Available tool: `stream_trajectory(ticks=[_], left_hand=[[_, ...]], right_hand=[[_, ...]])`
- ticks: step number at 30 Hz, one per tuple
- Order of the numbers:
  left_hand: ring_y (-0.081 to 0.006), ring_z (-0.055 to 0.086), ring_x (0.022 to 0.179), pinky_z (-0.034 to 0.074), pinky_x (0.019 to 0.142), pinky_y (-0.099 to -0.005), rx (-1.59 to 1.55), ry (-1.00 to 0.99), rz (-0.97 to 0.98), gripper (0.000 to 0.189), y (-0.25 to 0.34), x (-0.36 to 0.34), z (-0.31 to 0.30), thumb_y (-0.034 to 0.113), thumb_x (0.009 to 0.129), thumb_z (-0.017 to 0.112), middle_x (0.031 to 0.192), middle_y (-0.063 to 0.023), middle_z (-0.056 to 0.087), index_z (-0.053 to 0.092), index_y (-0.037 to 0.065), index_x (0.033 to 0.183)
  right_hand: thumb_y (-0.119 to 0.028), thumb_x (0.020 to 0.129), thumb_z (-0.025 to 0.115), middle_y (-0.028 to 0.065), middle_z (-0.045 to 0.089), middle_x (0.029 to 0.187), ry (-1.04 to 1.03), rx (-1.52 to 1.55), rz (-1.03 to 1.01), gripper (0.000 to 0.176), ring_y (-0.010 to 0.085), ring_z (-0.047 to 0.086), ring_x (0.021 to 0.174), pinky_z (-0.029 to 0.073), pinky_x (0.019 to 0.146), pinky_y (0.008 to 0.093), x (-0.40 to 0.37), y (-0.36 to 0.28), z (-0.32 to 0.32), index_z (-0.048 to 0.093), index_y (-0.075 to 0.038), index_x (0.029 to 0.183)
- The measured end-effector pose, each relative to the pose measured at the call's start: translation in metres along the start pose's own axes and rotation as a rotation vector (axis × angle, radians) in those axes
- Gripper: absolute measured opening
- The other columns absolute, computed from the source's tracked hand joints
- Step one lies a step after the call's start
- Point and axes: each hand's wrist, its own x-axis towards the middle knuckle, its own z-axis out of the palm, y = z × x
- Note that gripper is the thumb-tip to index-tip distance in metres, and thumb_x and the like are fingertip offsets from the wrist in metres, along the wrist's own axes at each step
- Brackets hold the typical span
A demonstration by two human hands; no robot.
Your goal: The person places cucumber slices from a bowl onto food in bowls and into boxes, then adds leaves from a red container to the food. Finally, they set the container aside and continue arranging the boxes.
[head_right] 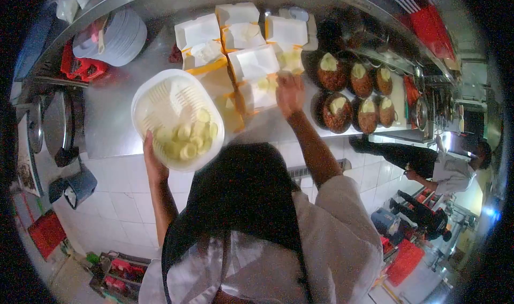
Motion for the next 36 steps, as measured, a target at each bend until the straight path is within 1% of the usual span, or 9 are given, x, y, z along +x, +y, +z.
stream_trajectory(ticks=[4,6,8,10,17,20,28,31,36], left_hand=[[-0.0340,0.051,0.132,0.044,0.110,-0.0450,0.000,0.018,0.012,0.078,0.005,-0.003,-0.004,0.047,0.099,0.059,0.141,-0.0228,0.050,0.031,-0.002,0.153],[-0.0340,0.051,0.131,0.044,0.109,-0.0452,0.020,0.080,0.016,0.077,0.004,-0.005,-0.006,0.047,0.099,0.059,0.140,-0.0229,0.052,0.032,-0.003,0.152],[-0.0337,0.053,0.129,0.045,0.109,-0.0448,-0.003,0.055,-0.017,0.073,0.004,-0.006,-0.010,0.047,0.100,0.058,0.136,-0.0233,0.055,0.038,-0.005,0.148],[-0.0325,0.056,0.126,0.045,0.108,-0.0431,0.028,0.076,-0.004,0.070,-0.006,-0.001,-0.020,0.047,0.100,0.058,0.135,-0.0216,0.056,0.042,-0.004,0.145],[-0.0272,0.056,0.121,0.046,0.102,-0.0397,0.144,0.074,0.123,0.065,-0.002,-0.012,-0.022,0.043,0.098,0.060,0.132,-0.0161,0.057,0.042,0.005,0.147],[-0.0272,0.054,0.123,0.045,0.103,-0.0400,0.106,0.070,0.093,0.065,-0.001,-0.015,-0.027,0.042,0.098,0.060,0.134,-0.0167,0.056,0.042,0.004,0.147],[-0.0272,0.050,0.128,0.041,0.109,-0.0391,0.088,0.018,0.075,0.064,0.005,-0.009,-0.043,0.037,0.100,0.058,0.138,-0.0171,0.052,0.037,0.003,0.150],[-0.0276,0.051,0.128,0.041,0.109,-0.0393,0.120,-0.002,0.099,0.065,0.009,-0.007,-0.039,0.036,0.100,0.058,0.139,-0.0176,0.051,0.035,0.003,0.152],[-0.0275,0.052,0.127,0.044,0.106,-0.0386,0.167,0.001,0.062,0.067,0.020,-0.009,-0.035,0.035,0.101,0.060,0.139,-0.0188,0.050,0.033,0.003,0.153]], right_hand=[[-0.021,0.091,0.068,0.0097,0.066,0.120,-0.010,-0.035,0.054,0.024,0.0302,0.060,0.117,0.048,0.097,0.0432,-0.002,-0.020,-0.010,0.070,-0.014,0.113],[-0.013,0.087,0.074,0.0064,0.067,0.114,0.064,0.649,0.009,0.020,0.0288,0.064,0.100,0.054,0.083,0.0397,0.001,-0.058,-0.052,0.074,-0.011,0.107],[-0.015,0.089,0.076,0.0104,0.070,0.111,-0.248,0.937,-0.034,0.025,0.0294,0.068,0.097,0.056,0.082,0.0380,0.001,-0.129,-0.112,0.072,-0.010,0.114],[-0.013,0.087,0.075,0.0132,0.070,0.103,-0.159,0.944,-0.524,0.034,0.0318,0.065,0.107,0.056,0.088,0.0417,0.003,-0.187,-0.127,0.070,-0.007,0.120],[-0.016,0.084,0.072,0.0173,0.066,0.100,-0.412,0.449,-0.747,0.034,0.0377,0.060,0.100,0.052,0.082,0.0485,-0.001,-0.245,-0.067,0.065,-0.004,0.116],[-0.018,0.086,0.073,0.0160,0.067,0.095,-0.641,0.570,-0.597,0.031,0.0376,0.060,0.104,0.052,0.082,0.0483,0.012,-0.245,-0.088,0.065,-0.008,0.114],[-0.016,0.090,0.072,0.0143,0.074,0.095,-0.408,1.022,-0.525,0.026,0.0374,0.069,0.094,0.053,0.083,0.0471,0.014,-0.265,-0.092,0.066,-0.008,0.114],[-0.019,0.090,0.072,0.0164,0.073,0.098,-0.704,1.046,-0.411,0.024,0.0368,0.070,0.094,0.053,0.081,0.0470,0.005,-0.281,-0.099,0.067,-0.007,0.111],[-0.027,0.086,0.075,0.0182,0.072,0.098,-0.704,0.743,-0.437,0.032,0.0367,0.068,0.093,0.052,0.081,0.0476,-0.011,-0.301,-0.088,0.065,-0.002,0.103]])
